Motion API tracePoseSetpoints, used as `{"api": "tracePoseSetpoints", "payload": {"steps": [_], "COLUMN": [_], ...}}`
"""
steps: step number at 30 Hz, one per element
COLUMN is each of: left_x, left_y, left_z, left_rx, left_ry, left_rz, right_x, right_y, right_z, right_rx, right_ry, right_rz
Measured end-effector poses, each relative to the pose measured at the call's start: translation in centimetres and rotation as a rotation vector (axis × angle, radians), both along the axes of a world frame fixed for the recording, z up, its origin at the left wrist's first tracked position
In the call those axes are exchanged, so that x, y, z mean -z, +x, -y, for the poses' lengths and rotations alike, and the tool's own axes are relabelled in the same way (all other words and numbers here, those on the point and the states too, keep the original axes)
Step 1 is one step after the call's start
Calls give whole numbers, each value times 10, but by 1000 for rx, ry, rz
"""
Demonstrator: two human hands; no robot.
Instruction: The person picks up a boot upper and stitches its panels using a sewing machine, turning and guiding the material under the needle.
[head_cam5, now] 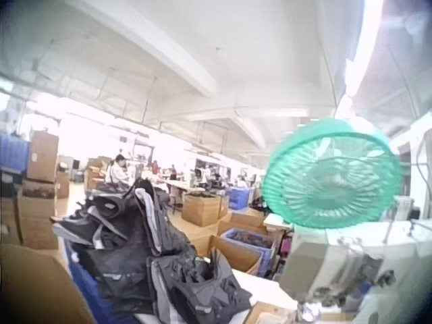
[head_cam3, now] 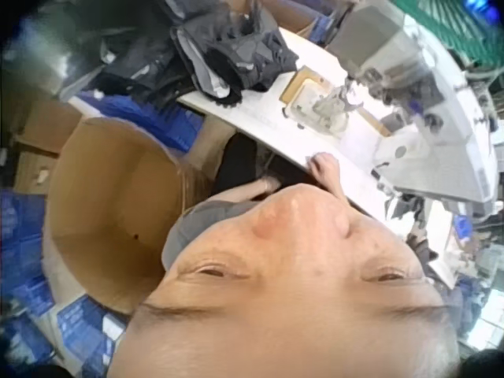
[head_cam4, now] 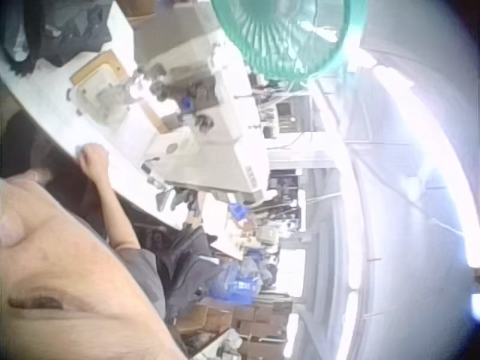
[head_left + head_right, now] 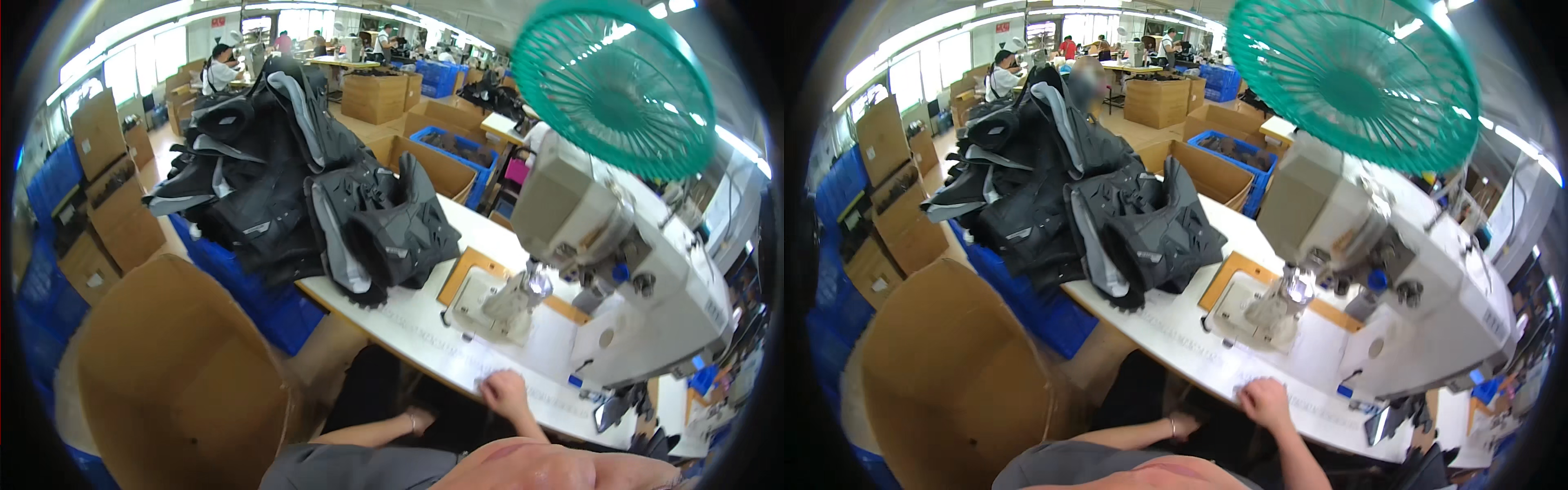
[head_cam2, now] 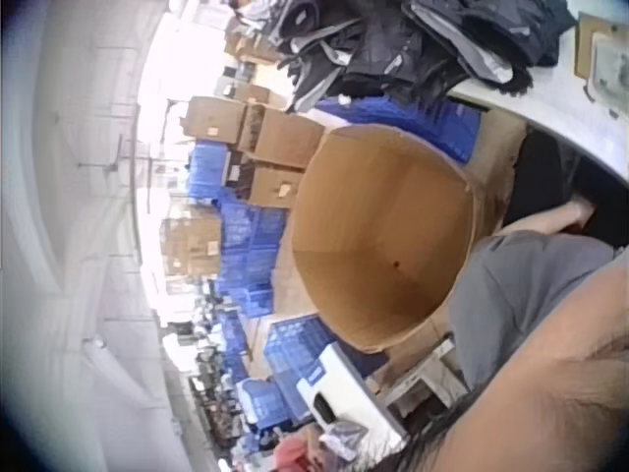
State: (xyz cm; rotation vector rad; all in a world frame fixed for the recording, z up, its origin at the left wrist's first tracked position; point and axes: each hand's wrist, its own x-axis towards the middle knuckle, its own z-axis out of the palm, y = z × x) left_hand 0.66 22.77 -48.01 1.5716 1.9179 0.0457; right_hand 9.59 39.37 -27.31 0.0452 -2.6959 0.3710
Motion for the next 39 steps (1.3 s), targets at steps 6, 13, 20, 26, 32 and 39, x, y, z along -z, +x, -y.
{"api": "tracePoseSetpoints", "payload": {"steps": [6, 13, 20, 26, 32, 39], "left_x": [-102, -109, -185, -257, -264, -297], "left_y": [-29, 6, -55, -164, -208, -243], "left_z": [67, 117, 71, 42, 18, 12], "left_rx": [-306, -362, -878, -1100, -981, -1072], "left_ry": [423, 671, 1162, 1609, 1642, 1528], "left_rz": [-157, -385, 28, -28, 545, 1181], "right_x": [-8, -8, -9, -9, -12, -13], "right_y": [-7, -6, -1, -1, -7, -8], "right_z": [3, 1, 6, 2, -5, 1], "right_rx": [46, 92, 165, 190, 231, 251], "right_ry": [-32, -117, -183, -233, -239, -226], "right_rz": [-89, -84, -87, 1, -11, 24]}}
